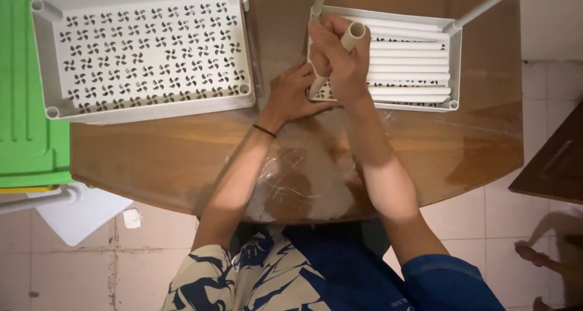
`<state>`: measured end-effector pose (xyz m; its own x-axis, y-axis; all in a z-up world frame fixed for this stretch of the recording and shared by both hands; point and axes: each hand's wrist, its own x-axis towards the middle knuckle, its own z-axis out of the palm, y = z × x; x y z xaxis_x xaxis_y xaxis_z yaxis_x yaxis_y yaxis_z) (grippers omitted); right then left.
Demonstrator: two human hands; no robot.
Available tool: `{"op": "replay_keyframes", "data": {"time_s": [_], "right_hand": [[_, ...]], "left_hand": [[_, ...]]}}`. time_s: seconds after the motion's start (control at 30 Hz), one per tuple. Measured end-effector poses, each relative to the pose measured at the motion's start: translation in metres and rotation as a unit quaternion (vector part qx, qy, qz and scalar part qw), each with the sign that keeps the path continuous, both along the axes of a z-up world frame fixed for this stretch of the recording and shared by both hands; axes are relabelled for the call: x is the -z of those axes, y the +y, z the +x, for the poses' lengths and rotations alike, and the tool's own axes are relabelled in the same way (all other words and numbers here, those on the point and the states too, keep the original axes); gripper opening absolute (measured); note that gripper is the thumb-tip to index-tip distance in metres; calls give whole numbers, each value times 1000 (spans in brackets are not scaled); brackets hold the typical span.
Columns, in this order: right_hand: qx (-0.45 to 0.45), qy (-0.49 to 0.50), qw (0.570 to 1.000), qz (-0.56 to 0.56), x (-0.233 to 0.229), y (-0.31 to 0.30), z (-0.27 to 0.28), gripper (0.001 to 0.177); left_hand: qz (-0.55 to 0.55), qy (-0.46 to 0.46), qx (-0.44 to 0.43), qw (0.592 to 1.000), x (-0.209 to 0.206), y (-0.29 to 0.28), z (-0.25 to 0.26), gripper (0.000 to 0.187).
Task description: The person assembles a white plastic tray by inserting cylindrical rods into designated slots. They handle the tray and rods with both hands, aligning and pressing each rod into place. The tray is then positioned on a wooden table next to another similar tray.
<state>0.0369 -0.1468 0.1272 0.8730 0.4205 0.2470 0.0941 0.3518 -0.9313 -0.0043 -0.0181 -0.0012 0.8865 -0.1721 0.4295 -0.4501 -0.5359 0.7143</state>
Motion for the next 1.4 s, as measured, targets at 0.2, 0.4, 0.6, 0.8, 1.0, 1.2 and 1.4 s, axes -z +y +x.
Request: {"op": "replay_keyframes", "data": {"time_s": [0.2,0.4,0.6,0.8,1.0,1.2,1.4], "right_hand": [[185,-64,981,-9,12,25,-13,39],[149,-61,986,-41,13,19,-12,38],[-220,2,966,-135,-17,-16,15,34],[-435,-5,895,-101,-27,-7,49,41],[-419,24,906,-55,-2,-5,49,47],[-183,21,982,-49,18,-12,22,44],[-40,55,998,-13,18,-5,3,36]], "left_hand": [[51,42,-13,998,18,0,9,38],[-14,-3,32,999,15,2,7,47],[13,3,34,999,-2,5,1,62],[-76,-25,25,996,-1,11,-5,43],[3,17,26,1000,5,16,-6,68],[28,-64,26,997,5,9,2,64],[13,-27,33,999,7,6,1,55]]}}
